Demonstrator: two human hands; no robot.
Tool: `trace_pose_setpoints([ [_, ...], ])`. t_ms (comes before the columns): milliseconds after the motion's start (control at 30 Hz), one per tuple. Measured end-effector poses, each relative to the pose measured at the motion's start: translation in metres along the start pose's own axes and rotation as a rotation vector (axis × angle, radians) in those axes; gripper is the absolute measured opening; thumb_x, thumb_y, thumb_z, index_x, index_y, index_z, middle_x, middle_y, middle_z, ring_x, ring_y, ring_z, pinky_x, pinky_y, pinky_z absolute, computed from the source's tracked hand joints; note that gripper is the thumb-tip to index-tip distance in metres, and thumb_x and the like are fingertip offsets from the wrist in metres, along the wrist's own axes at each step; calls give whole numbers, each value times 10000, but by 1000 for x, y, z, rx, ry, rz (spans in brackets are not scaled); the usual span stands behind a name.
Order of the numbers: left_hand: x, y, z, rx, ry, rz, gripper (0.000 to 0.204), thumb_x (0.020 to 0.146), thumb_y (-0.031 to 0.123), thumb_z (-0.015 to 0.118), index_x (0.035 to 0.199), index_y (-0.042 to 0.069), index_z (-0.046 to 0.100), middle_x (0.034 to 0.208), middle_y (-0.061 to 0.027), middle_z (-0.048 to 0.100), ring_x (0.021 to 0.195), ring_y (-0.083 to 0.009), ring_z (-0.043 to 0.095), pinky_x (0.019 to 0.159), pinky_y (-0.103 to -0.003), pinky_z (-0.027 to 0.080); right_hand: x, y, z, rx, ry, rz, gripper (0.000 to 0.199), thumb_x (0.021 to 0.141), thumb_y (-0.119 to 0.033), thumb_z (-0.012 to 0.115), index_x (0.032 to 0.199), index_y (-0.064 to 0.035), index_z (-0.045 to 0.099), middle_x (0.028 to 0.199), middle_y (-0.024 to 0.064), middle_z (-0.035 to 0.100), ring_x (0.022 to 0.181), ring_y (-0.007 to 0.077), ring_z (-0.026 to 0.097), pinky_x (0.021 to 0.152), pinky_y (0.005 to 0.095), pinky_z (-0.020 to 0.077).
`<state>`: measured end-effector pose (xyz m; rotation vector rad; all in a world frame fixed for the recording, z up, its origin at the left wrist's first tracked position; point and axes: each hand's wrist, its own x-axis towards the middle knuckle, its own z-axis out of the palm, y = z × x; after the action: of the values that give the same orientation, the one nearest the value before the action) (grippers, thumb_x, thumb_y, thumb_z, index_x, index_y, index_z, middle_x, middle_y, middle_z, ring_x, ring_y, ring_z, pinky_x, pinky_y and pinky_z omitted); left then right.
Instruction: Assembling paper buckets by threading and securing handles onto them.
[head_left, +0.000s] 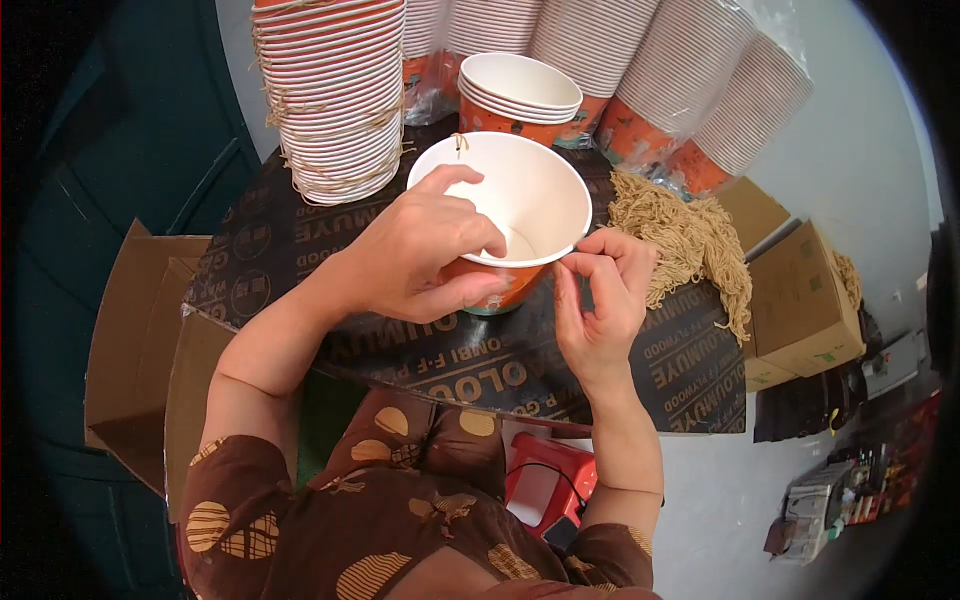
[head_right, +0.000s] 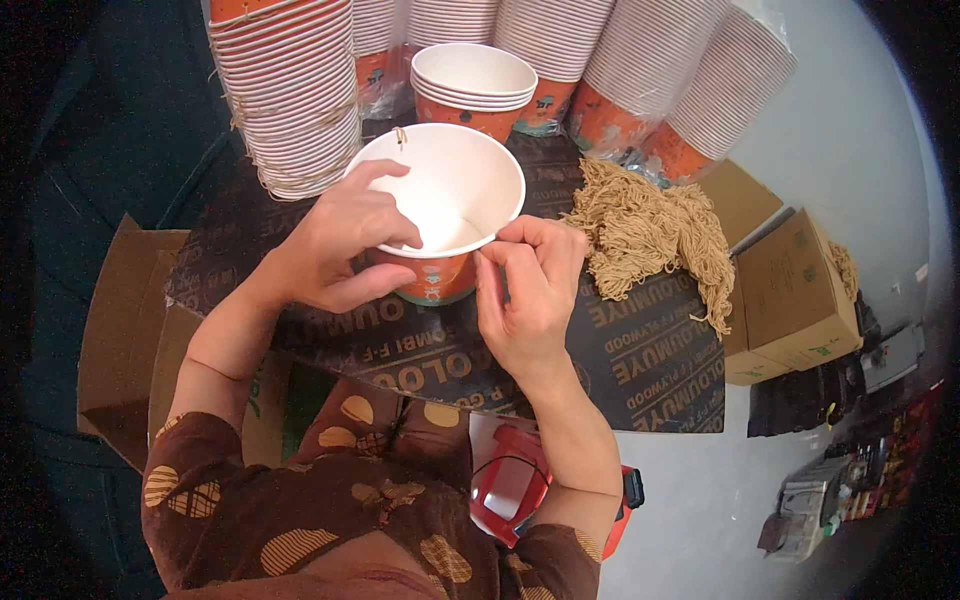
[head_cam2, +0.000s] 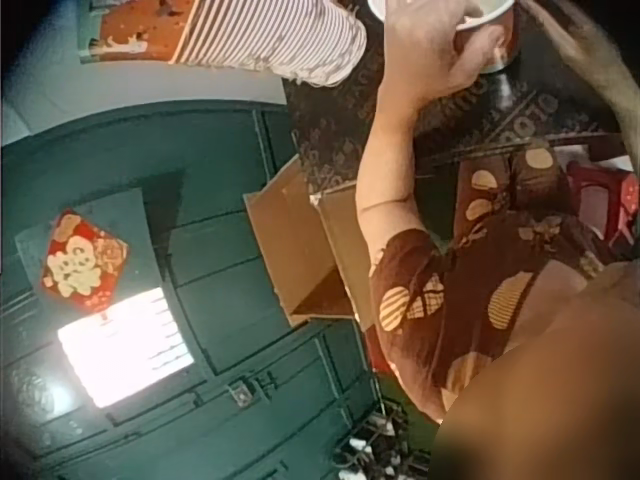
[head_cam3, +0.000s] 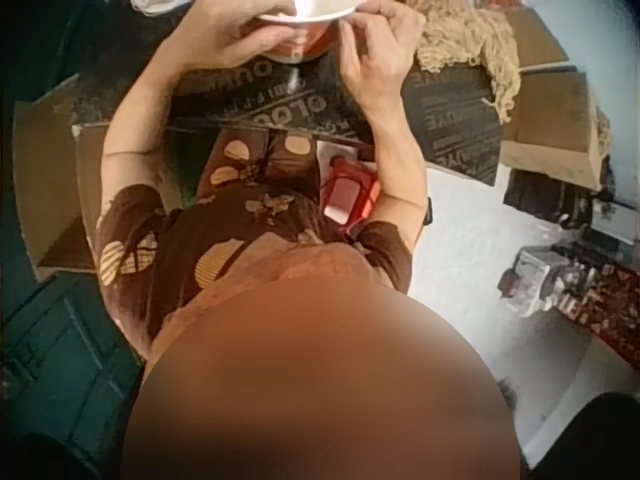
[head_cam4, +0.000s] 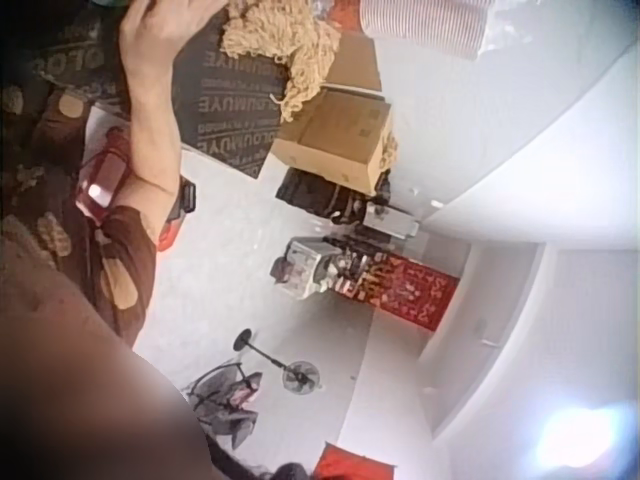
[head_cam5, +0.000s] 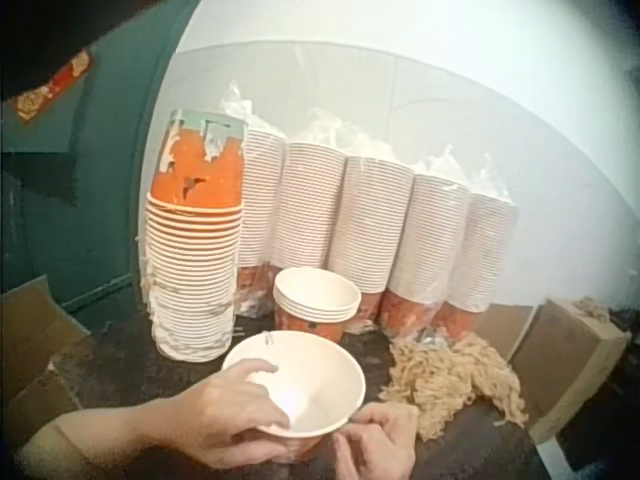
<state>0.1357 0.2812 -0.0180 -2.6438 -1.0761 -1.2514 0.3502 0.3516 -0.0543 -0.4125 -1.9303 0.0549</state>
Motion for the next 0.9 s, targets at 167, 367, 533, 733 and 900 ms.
trace_pose_setpoints([
  [167,14,2,-3,19,-7,-151,167,863,47,544,1009,19,620,834,-136,640,747,-330,633,750,-380,494,-1,3,3,10,10,0,185,695,62,714,820,-16,602,906,97,559,853,260,497,738,363,385],
  [367,34,0,-4,-73,-262,-423,244,888,72,522,1117,16,585,861,-209,662,817,-354,665,713,-397,507,0,4,5,8,10,25,169,714,60,711,829,-10,609,907,101,565,843,257,502,729,356,393],
  [533,43,-9,2,-53,-400,-374,317,859,124,573,1151,1,587,876,-240,669,839,-376,664,761,-430,501,-5,8,10,90,-12,124,151,727,62,703,829,-3,612,909,105,568,857,254,515,734,350,416],
  [733,54,-15,6,-34,-515,-357,353,833,120,592,1154,-26,600,910,-232,676,862,-361,667,786,-403,506,-11,14,14,265,-39,340,100,768,54,669,838,8,614,929,101,566,878,224,530,764,315,431],
  [900,55,-18,7,-79,-538,-401,323,831,127,595,1116,-22,624,898,-215,685,867,-334,673,784,-390,509,-13,18,16,500,-57,486,58,822,26,661,857,16,616,946,63,548,838,142,521,726,265,435],
])
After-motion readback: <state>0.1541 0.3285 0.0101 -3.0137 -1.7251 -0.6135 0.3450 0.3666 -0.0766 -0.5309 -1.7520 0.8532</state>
